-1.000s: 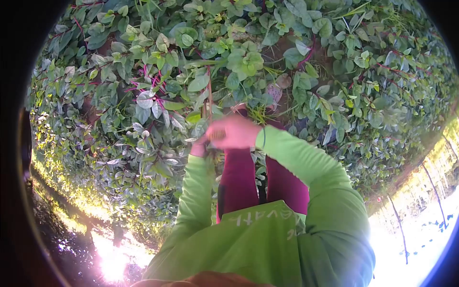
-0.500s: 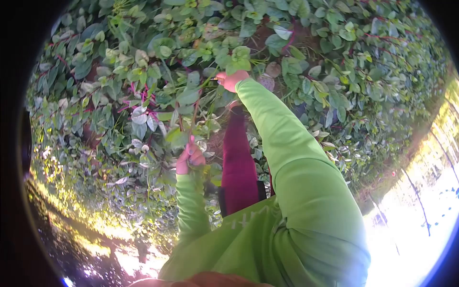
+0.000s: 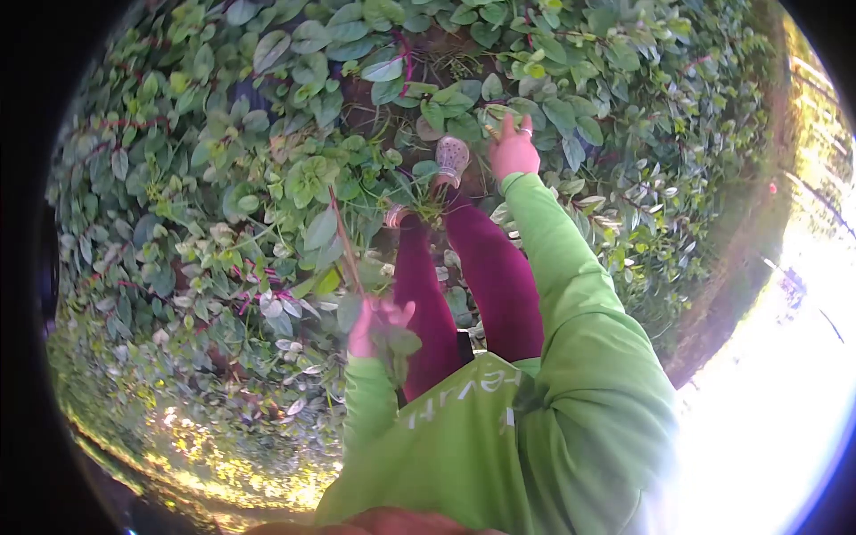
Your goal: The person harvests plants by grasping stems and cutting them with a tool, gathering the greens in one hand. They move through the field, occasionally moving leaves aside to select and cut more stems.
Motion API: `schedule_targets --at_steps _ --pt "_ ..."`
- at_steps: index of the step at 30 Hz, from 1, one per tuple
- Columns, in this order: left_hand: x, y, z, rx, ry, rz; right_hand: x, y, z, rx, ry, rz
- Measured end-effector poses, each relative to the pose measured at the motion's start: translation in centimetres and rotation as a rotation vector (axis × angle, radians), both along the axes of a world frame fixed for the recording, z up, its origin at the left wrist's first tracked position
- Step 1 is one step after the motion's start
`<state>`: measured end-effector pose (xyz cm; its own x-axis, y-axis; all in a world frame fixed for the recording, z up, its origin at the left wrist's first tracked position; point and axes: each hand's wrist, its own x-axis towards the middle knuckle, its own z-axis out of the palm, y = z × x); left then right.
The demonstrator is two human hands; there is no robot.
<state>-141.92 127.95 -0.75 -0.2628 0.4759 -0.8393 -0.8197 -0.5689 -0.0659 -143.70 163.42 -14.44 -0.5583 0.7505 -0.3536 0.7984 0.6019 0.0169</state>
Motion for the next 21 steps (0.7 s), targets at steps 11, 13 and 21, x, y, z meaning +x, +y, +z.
schedule_targets --at_steps 11,13,21 --pt "-4.1 21.2 -18.5 0.069 -0.264 -0.775 7.0 -2.6 3.0 -0.652 0.269 -0.399" --pt "-3.4 23.1 -21.3 0.013 -0.095 -0.952 7.9 -2.4 4.4 -0.803 0.297 -0.401" --pt "-8.5 28.0 -14.1 0.159 -0.099 -1.041 11.3 10.7 -1.5 -0.458 0.227 -0.559"
